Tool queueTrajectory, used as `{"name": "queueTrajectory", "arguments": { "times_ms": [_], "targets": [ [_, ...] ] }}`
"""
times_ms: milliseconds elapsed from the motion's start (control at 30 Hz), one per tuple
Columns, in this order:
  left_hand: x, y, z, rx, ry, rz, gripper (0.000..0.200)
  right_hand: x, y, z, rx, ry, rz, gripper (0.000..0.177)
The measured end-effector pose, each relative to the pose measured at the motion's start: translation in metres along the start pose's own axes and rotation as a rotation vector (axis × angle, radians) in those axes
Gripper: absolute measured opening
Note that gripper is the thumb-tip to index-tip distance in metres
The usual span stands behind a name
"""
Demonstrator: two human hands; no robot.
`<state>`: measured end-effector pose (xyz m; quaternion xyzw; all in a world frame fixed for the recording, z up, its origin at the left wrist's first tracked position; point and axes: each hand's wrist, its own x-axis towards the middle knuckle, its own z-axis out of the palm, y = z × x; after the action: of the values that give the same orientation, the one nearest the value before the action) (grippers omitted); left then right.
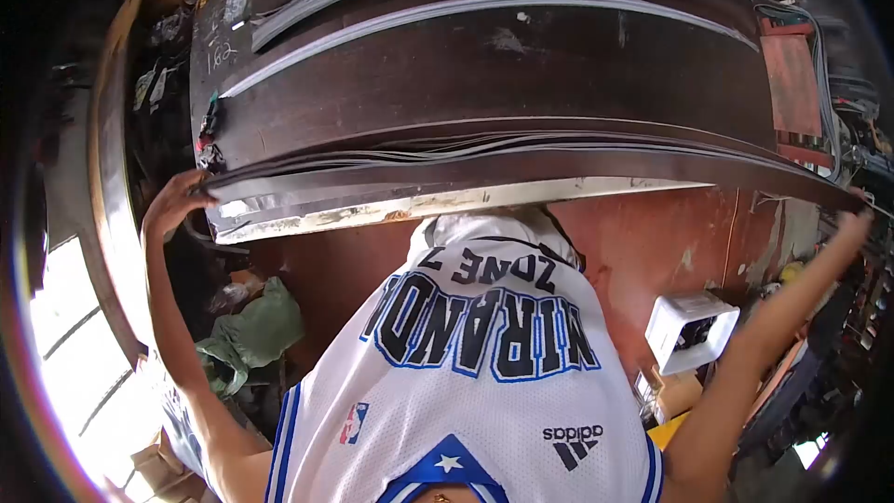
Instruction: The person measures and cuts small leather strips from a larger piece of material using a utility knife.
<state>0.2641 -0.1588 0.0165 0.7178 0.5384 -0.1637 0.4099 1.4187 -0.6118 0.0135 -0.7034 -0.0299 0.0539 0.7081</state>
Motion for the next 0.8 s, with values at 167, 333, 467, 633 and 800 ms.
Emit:
{"name": "queueTrajectory", "arguments": {
  "times_ms": [167,333,467,633,800],
  "targets": [
    [-0.004,-0.041,0.016,-0.166,-0.248,-0.235,0.021,-0.022,0.114,0.046,0.14,-0.017,0.15,0.041],
    [0.019,-0.057,0.032,0.133,-0.388,-0.31,0.029,-0.121,0.155,0.097,0.078,0.206,0.184,0.045],
    [0.039,-0.067,0.05,0.206,-0.471,-0.309,0.033,-0.134,0.17,0.096,0.003,0.201,0.146,0.042],
    [0.052,-0.088,0.058,0.148,-0.609,-0.326,0.04,-0.14,0.18,0.094,-0.012,0.266,0.204,0.04],
    [0.041,-0.124,0.054,0.404,-0.648,-0.221,0.039,-0.162,0.177,0.095,-0.1,0.334,0.182,0.036]
  ]
}}
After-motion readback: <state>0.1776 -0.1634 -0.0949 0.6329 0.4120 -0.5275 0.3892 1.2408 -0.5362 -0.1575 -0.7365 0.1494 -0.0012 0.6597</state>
